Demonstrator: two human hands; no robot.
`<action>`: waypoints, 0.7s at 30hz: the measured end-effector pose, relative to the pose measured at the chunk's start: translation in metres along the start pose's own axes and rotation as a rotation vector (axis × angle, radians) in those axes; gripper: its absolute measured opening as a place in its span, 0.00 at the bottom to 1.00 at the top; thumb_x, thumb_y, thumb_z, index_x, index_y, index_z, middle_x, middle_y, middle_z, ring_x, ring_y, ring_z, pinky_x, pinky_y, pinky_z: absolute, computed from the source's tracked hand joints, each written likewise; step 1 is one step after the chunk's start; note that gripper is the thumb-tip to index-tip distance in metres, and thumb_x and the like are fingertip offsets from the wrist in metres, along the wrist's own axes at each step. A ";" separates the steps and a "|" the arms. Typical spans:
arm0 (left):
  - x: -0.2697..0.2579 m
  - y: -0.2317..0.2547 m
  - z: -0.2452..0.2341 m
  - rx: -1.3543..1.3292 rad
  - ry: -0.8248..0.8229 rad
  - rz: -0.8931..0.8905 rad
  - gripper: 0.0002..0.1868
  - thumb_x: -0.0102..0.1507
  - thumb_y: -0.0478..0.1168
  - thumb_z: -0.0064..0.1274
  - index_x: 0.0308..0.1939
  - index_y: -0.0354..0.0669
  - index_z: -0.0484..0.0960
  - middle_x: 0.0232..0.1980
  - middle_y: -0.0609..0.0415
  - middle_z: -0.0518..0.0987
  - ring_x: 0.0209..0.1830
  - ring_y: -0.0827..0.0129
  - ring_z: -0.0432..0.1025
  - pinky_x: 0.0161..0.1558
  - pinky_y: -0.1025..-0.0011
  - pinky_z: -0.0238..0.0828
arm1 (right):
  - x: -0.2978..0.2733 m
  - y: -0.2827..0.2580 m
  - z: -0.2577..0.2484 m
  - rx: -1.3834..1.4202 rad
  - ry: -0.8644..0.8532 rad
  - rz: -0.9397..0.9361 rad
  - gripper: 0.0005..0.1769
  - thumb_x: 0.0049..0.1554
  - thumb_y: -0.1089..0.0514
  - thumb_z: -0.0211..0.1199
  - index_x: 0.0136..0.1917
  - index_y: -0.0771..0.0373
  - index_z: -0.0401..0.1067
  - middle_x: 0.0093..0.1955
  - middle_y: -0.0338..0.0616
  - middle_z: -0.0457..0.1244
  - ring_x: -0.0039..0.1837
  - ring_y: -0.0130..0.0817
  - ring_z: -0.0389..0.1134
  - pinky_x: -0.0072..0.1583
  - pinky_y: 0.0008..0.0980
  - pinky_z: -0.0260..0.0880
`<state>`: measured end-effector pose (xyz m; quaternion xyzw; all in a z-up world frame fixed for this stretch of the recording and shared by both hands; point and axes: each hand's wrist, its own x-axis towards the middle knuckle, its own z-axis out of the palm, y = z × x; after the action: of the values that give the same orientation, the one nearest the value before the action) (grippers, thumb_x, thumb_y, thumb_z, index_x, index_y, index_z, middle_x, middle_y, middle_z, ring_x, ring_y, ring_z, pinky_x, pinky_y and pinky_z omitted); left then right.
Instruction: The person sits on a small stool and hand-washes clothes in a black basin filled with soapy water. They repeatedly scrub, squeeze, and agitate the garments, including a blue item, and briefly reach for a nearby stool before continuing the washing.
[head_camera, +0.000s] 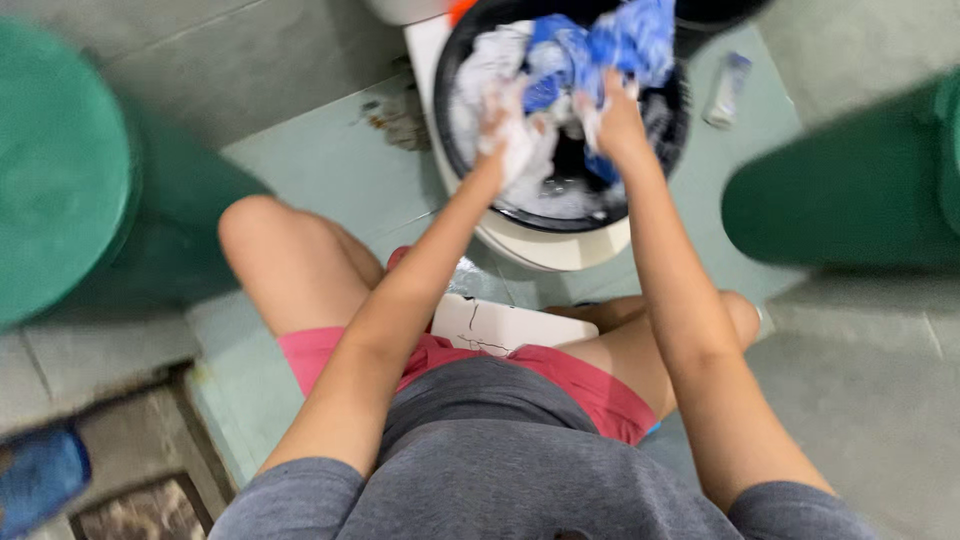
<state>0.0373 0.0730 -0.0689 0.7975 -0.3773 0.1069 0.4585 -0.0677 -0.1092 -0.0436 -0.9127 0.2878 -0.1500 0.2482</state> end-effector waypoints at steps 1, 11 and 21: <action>-0.009 -0.001 -0.005 0.007 -0.088 -0.076 0.38 0.56 0.45 0.60 0.69 0.48 0.65 0.64 0.34 0.70 0.63 0.38 0.66 0.63 0.53 0.65 | -0.013 0.006 0.015 -0.031 -0.078 0.060 0.42 0.64 0.42 0.61 0.81 0.65 0.53 0.78 0.81 0.44 0.79 0.72 0.46 0.77 0.49 0.52; -0.022 0.052 -0.060 0.132 -0.226 -0.282 0.39 0.62 0.47 0.50 0.76 0.54 0.55 0.75 0.35 0.63 0.68 0.38 0.65 0.64 0.52 0.65 | -0.110 -0.054 -0.024 0.003 -0.063 -0.111 0.43 0.60 0.43 0.67 0.81 0.54 0.54 0.74 0.68 0.58 0.80 0.65 0.49 0.78 0.47 0.49; -0.047 0.011 -0.011 0.216 -0.304 -0.139 0.21 0.69 0.45 0.44 0.64 0.44 0.75 0.69 0.40 0.70 0.65 0.46 0.70 0.68 0.54 0.65 | -0.085 -0.082 0.014 -0.297 -0.295 0.172 0.65 0.45 0.43 0.78 0.84 0.55 0.41 0.79 0.78 0.36 0.76 0.73 0.49 0.71 0.53 0.55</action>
<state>-0.0013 0.1026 -0.0797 0.8730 -0.3728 -0.0068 0.3144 -0.0924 0.0052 -0.0225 -0.9234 0.3439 0.0509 0.1626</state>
